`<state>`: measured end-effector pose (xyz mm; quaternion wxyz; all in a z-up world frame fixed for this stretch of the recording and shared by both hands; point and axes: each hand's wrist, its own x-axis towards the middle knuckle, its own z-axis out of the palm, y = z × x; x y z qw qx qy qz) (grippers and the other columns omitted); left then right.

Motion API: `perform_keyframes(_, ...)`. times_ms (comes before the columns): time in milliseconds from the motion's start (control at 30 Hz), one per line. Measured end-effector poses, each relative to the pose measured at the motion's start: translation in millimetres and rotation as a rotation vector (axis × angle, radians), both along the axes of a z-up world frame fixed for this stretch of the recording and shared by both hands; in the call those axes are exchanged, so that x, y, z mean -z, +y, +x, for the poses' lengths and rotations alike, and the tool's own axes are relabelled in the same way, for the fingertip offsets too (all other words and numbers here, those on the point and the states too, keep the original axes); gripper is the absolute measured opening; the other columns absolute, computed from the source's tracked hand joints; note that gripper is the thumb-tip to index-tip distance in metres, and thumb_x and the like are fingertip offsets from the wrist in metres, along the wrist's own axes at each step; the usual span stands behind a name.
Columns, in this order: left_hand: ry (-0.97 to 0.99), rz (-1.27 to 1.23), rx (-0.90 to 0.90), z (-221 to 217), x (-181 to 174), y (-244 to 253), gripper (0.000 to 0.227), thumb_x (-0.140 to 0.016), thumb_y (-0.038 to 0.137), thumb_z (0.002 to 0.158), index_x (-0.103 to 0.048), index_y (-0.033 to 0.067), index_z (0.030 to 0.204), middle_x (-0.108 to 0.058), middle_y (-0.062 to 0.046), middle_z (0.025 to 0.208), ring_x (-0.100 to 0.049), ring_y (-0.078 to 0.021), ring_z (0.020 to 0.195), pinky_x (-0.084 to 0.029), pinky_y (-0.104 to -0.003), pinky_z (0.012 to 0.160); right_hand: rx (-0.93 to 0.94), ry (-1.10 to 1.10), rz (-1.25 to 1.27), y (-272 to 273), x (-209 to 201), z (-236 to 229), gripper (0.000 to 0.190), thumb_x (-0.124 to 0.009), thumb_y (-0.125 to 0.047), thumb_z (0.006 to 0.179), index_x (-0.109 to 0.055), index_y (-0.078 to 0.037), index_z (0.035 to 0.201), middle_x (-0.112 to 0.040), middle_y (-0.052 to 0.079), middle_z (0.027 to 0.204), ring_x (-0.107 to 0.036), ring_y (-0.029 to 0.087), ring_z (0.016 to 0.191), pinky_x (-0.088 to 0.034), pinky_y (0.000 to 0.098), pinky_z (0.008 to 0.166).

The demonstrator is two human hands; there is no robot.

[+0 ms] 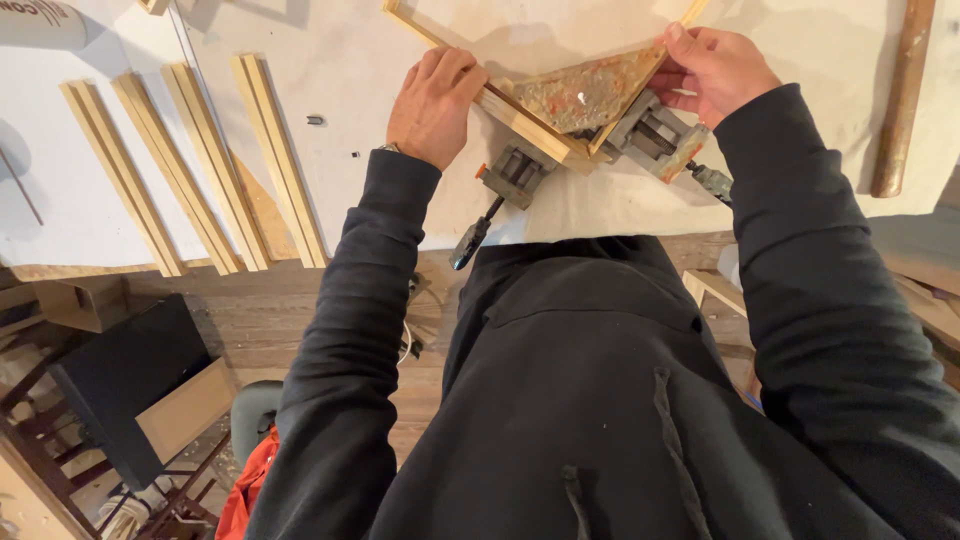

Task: The recorder is assembling wooden frames by gluing pieces together and securing them using corner clamps and a hammer.

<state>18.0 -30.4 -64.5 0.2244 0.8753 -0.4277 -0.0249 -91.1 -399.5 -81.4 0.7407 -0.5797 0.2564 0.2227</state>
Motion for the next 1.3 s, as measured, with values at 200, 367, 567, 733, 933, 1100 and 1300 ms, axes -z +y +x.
perform_keyframes(200, 0.006, -0.004, 0.009, -2, -5, -1, 0.031, -0.066, -0.005, 0.087, -0.069, 0.0081, 0.115, -0.061, -0.007, 0.123, -0.056, -0.0306, 0.125, -0.046, -0.043, 0.105, 0.038, 0.07, -0.004, -2, 7, -2, 0.037, -0.061, -0.043, 0.108, -0.061, -0.009, 0.122, -0.065, 0.002, 0.119, -0.066, 0.017, 0.105, -0.056, 0.0358, 0.096)
perform_keyframes(367, 0.053, -0.017, 0.01, -3, -14, -4, 0.042, -0.066, -0.005, 0.081, -0.067, 0.0078, 0.121, -0.06, -0.008, 0.123, -0.054, -0.0315, 0.126, -0.044, -0.045, 0.106, 0.031, 0.047, 0.019, 1, 6, -3, 0.037, -0.062, -0.042, 0.108, -0.06, -0.008, 0.121, -0.066, 0.003, 0.12, -0.067, 0.017, 0.104, -0.056, 0.0348, 0.095)
perform_keyframes(567, -0.001, 0.045, 0.01, -6, -30, -10, 0.056, -0.073, 0.003, 0.075, -0.068, 0.012, 0.13, -0.059, -0.009, 0.127, -0.051, -0.0326, 0.13, -0.036, -0.058, 0.112, -0.021, 0.041, -0.121, 8, 4, -3, 0.038, -0.066, -0.041, 0.106, -0.059, -0.009, 0.127, -0.067, 0.001, 0.117, -0.066, 0.012, 0.102, -0.055, 0.0305, 0.091)
perform_keyframes(733, 0.031, -0.013, 0.124, -12, -38, -18, 0.052, -0.075, 0.007, 0.078, -0.07, 0.0186, 0.129, -0.055, -0.011, 0.139, -0.044, -0.034, 0.142, -0.032, -0.057, 0.119, -0.039, 0.026, -0.223, 11, 10, -7, 0.042, -0.078, -0.028, 0.096, -0.06, -0.008, 0.128, -0.07, 0.001, 0.111, -0.068, 0.011, 0.096, -0.055, 0.028, 0.083)
perform_keyframes(933, 0.087, -0.033, 0.207, -13, -43, -28, 0.042, -0.085, 0.027, 0.082, -0.07, 0.0162, 0.12, -0.053, -0.015, 0.14, -0.043, -0.037, 0.14, -0.033, -0.057, 0.118, -0.049, 0.015, -0.289, 13, 9, -9, 0.039, -0.08, -0.027, 0.097, -0.065, -0.005, 0.125, -0.071, 0.002, 0.108, -0.067, 0.01, 0.093, -0.054, 0.0268, 0.08)
perform_keyframes(1100, 0.065, -0.042, 0.265, -6, -43, -38, 0.039, -0.087, 0.035, 0.083, -0.07, 0.0132, 0.11, -0.055, -0.014, 0.138, -0.047, -0.0363, 0.135, -0.036, -0.053, 0.115, -0.067, 0.016, -0.42, 21, 3, -21, 0.043, -0.08, -0.033, 0.094, -0.066, -0.007, 0.125, -0.072, 0.0, 0.11, -0.068, 0.01, 0.096, -0.056, 0.0269, 0.081)
perform_keyframes(1300, 0.065, -0.065, 0.23, -6, -30, -56, 0.027, -0.084, 0.036, 0.092, -0.072, 0.014, 0.103, -0.059, -0.009, 0.129, -0.053, -0.0327, 0.127, -0.042, -0.048, 0.111, -0.167, -0.277, -0.84, 56, -41, -58, 0.074, -0.091, -0.038, 0.089, -0.053, 0.003, 0.137, -0.07, 0.014, 0.119, -0.07, 0.026, 0.109, -0.055, 0.0365, 0.095)
